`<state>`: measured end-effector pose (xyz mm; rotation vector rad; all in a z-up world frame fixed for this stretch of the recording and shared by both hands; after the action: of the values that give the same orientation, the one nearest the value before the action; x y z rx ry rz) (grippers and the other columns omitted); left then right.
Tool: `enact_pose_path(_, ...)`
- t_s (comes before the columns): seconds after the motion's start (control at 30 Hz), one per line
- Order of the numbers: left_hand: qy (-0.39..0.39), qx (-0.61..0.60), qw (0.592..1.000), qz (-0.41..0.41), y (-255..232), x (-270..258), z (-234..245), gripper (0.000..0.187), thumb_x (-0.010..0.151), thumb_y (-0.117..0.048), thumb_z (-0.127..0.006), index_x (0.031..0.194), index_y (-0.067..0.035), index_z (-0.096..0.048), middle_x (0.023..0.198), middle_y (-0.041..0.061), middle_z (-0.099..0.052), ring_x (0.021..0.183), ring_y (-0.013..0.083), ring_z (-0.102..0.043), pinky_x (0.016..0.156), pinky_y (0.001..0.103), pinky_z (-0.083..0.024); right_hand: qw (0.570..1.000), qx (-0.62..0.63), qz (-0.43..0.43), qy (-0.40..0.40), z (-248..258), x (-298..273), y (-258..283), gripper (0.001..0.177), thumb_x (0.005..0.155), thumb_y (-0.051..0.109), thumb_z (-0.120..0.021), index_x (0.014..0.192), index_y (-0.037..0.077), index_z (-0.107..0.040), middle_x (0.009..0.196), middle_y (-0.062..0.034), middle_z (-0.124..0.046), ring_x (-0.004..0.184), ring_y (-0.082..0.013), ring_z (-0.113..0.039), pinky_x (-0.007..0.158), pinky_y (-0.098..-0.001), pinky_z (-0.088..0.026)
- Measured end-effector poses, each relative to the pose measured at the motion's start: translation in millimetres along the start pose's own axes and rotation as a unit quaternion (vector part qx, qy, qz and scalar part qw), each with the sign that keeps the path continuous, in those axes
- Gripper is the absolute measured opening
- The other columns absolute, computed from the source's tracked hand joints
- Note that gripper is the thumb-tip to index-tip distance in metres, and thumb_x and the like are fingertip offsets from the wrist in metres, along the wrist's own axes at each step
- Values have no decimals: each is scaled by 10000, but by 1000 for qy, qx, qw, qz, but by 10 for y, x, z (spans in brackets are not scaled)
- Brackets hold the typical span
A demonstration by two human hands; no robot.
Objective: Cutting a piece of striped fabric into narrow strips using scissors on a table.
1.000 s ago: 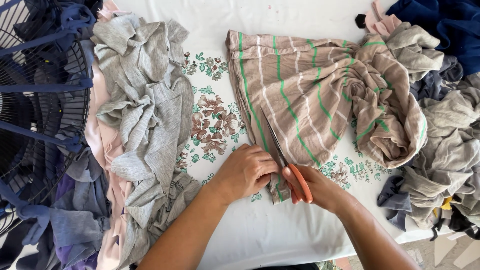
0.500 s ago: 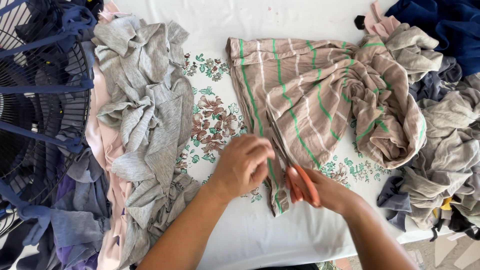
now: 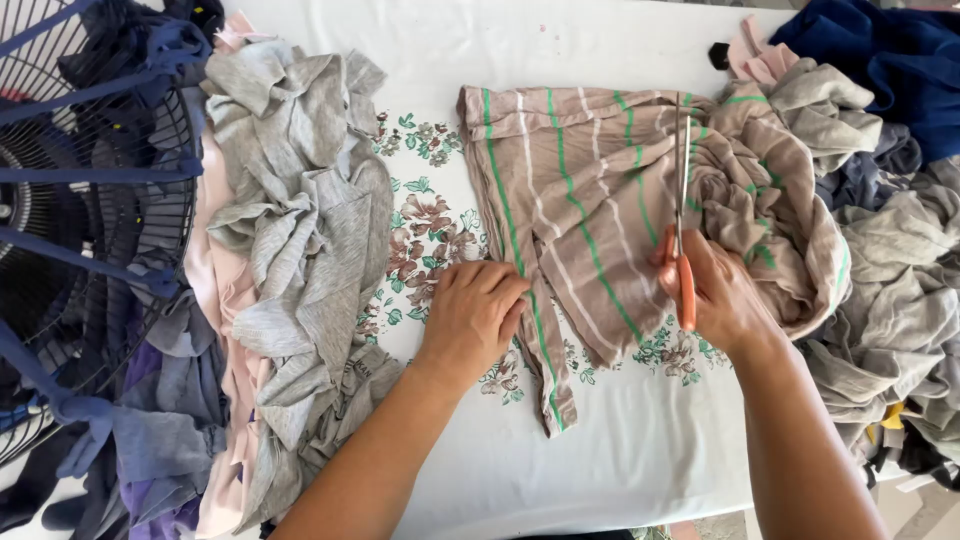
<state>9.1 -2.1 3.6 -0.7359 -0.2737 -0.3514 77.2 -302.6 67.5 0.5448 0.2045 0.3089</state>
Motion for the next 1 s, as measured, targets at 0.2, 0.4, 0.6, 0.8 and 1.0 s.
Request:
enact_pose_path(0.2,86,-105,991,-12,5,-68,-92,82,997,-217,-719,1057,-160,-722,901,16,-704,844,215,-666,875,405,-509,974,-152,-147,76,16,-378,59,462,894,530,-608,1078,107,-635,951,-179,-727,960,-385,-689,830,-492,-502)
enact_pose_path(0.4,-76,-81,993,-33,23,17,127,178,855,-45,-725,1007,-138,-717,1023,-4,-690,974,220,-662,861,395,-513,994,-65,-70,45,79,-710,289,418,931,485,-541,982,85,-649,822,-138,-697,813,-331,-691,748,-421,-520)
enact_pose_path(0.6,-10,-4,1000,-3,76,57,144,278,704,-54,-761,962,-156,-734,1150,3,-665,1111,246,-602,906,437,-471,932,108,-154,310,-82,-1092,590,503,928,527,-477,855,84,-704,673,-37,-731,658,-176,-706,665,-340,-561)
enact_pose_path(0.8,-9,13,1000,-6,68,37,132,204,764,-82,-758,939,-184,-738,1145,-28,-682,1118,228,-607,891,423,-470,873,231,-239,358,-254,-1197,626,590,971,517,-427,776,23,-682,613,-77,-690,607,-174,-632,614,-325,-515)
enact_pose_path(1.0,-94,-32,994,-43,12,72,274,131,779,-87,-738,890,-132,-686,1142,-8,-656,1122,240,-589,951,423,-474,866,252,-244,357,-292,-1163,622,602,965,526,-442,794,23,-726,594,-77,-663,605,-171,-671,619,-314,-520)
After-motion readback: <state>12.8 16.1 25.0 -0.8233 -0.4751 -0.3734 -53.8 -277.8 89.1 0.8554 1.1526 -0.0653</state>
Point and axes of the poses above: each hand's wrist, its own x-axis towards the middle knuckle, its own z-axis out of the back of the hand, y = z × x, the point moved 1 cm from there along x, towards the middle knuckle
